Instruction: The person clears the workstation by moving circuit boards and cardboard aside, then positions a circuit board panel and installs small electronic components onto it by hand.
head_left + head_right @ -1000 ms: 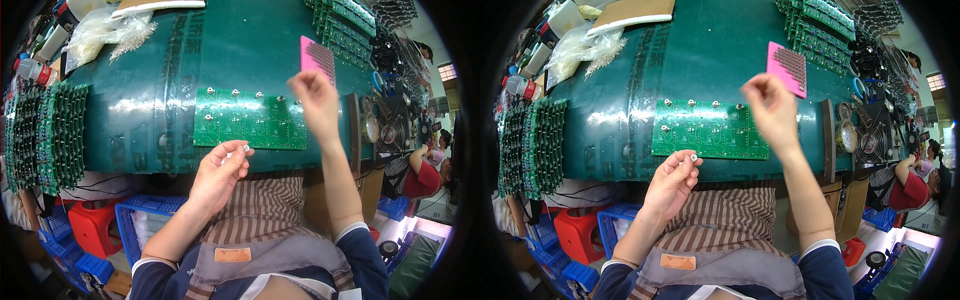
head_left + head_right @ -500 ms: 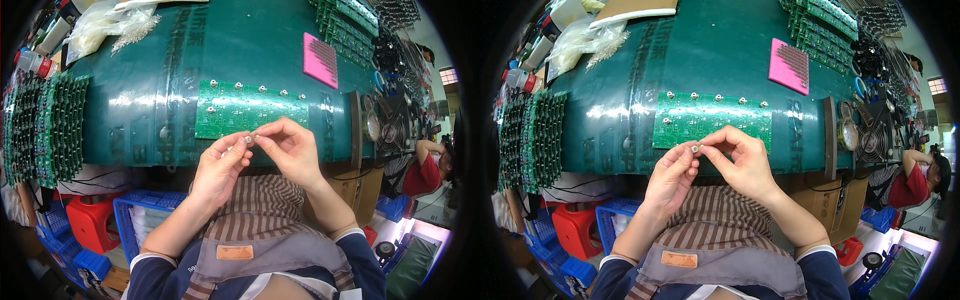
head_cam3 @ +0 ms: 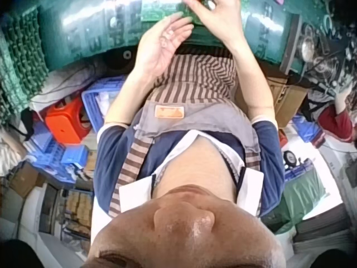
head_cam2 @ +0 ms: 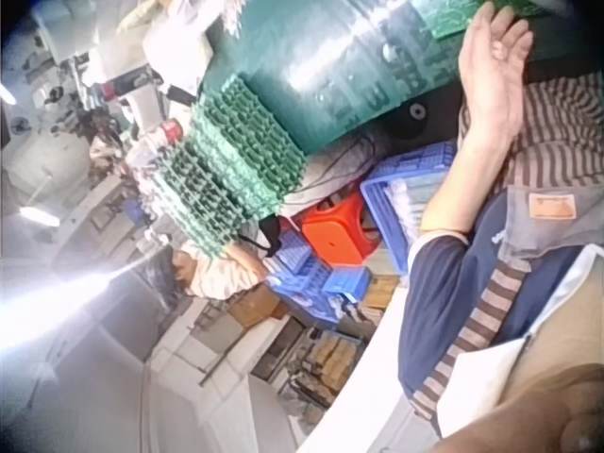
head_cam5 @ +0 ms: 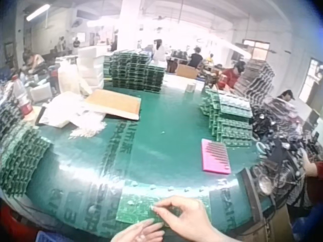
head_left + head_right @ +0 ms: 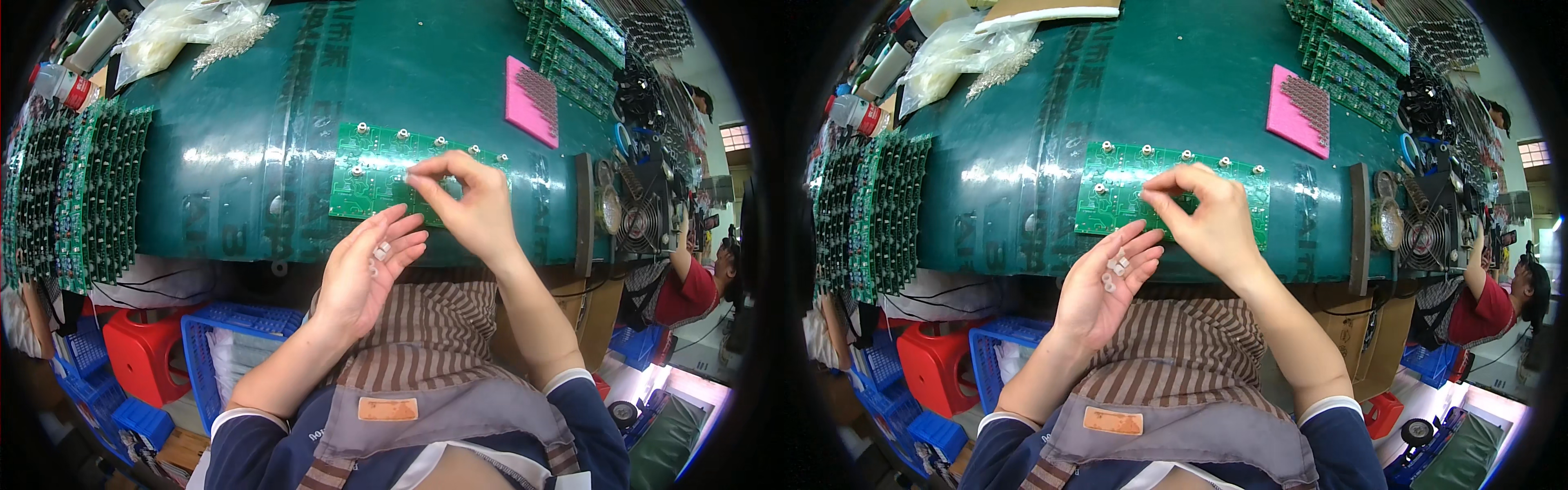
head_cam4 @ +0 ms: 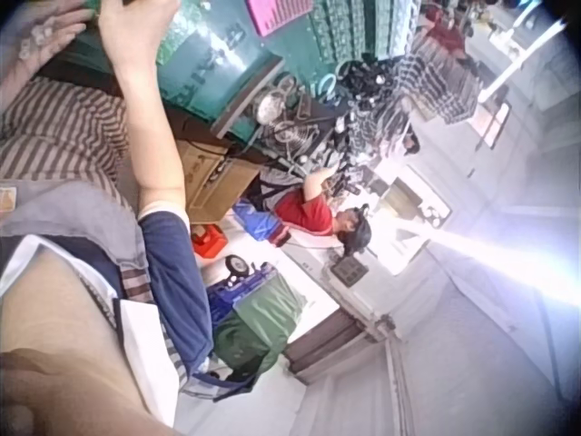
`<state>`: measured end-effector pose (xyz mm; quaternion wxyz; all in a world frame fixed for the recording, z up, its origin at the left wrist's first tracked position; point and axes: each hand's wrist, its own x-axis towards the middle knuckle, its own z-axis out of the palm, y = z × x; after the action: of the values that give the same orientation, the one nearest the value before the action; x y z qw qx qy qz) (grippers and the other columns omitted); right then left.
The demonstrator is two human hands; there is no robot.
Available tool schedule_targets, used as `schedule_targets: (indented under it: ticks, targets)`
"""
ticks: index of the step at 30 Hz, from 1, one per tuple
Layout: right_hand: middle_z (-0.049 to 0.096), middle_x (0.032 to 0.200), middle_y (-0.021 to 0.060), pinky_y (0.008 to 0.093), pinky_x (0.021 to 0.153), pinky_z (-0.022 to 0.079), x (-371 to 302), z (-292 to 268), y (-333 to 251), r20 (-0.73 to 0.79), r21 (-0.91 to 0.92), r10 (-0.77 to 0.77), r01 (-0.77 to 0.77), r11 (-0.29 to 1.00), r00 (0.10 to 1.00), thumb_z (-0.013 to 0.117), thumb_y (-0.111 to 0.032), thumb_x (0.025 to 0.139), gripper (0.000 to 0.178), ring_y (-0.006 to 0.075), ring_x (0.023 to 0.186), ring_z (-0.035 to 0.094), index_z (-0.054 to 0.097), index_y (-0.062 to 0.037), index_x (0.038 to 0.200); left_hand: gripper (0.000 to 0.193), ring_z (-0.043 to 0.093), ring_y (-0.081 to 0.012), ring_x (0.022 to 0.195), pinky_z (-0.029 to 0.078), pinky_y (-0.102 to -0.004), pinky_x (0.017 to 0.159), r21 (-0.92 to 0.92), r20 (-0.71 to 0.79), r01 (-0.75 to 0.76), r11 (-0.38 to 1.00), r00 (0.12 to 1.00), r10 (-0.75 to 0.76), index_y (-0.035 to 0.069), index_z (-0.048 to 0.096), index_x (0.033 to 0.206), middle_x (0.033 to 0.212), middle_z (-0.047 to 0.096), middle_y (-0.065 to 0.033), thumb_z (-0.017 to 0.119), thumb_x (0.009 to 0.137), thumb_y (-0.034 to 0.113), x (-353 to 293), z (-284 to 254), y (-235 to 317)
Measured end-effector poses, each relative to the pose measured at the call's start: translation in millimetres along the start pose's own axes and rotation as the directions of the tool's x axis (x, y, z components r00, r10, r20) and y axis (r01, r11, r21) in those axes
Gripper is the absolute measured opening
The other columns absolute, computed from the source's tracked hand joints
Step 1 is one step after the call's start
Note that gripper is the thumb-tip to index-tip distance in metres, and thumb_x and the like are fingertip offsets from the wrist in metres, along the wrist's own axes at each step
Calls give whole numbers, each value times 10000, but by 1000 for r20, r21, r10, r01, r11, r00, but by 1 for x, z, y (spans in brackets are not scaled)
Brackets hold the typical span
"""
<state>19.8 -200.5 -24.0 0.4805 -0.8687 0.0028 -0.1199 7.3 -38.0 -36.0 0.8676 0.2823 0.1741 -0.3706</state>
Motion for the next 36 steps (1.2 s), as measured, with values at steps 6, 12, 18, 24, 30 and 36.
schedule_targets:
  ticks: [6,12,18,24,30,36]
  targets:
    - [650,764,108,280,625,501,14,6,0,47,-108,81,-75,991,996,656,-88,755,93,181,671,641,657,-12,808,368,570,-236,1004,484,-308,870,22,75,8,1000,997,-10,-83,366,1227,1169,508,-233,419,936,136,-4,-5,-1]
    - [651,771,118,290,638,506,16,2,-5,87,-145,124,-111,983,988,651,-94,761,100,194,683,648,654,-7,811,355,613,-166,848,520,-261,755,76,76,33,997,996,-39,-29,421,1212,1074,577,-176,455,938,195,-6,-4,1]
    - [637,735,116,303,642,499,16,5,-5,88,-190,92,-74,979,992,648,-101,766,93,204,678,643,652,-18,809,336,523,-86,646,439,-205,563,137,57,47,989,997,-55,-9,470,1111,951,606,-123,426,952,284,-5,-10,-1]
    - [631,717,105,319,692,495,14,8,-9,71,-183,66,-52,982,995,654,-75,751,63,209,656,624,643,-25,787,352,418,-53,554,330,-176,477,133,32,43,990,998,-47,1,538,1001,821,573,-62,438,943,333,-6,-12,0]
    - [625,722,92,333,754,475,9,13,1,43,-189,-71,78,979,997,659,-28,719,54,251,704,597,612,-21,745,329,436,-58,571,323,-179,461,106,46,69,992,996,-74,-13,524,1097,804,558,-30,465,939,270,-3,-14,4]
    - [643,785,93,276,622,502,3,11,11,-12,-251,-220,210,945,976,681,2,695,104,188,729,623,648,-13,792,347,473,-64,619,370,-187,517,164,95,95,982,989,-111,-11,478,1206,897,604,-67,486,923,189,-5,-9,2]
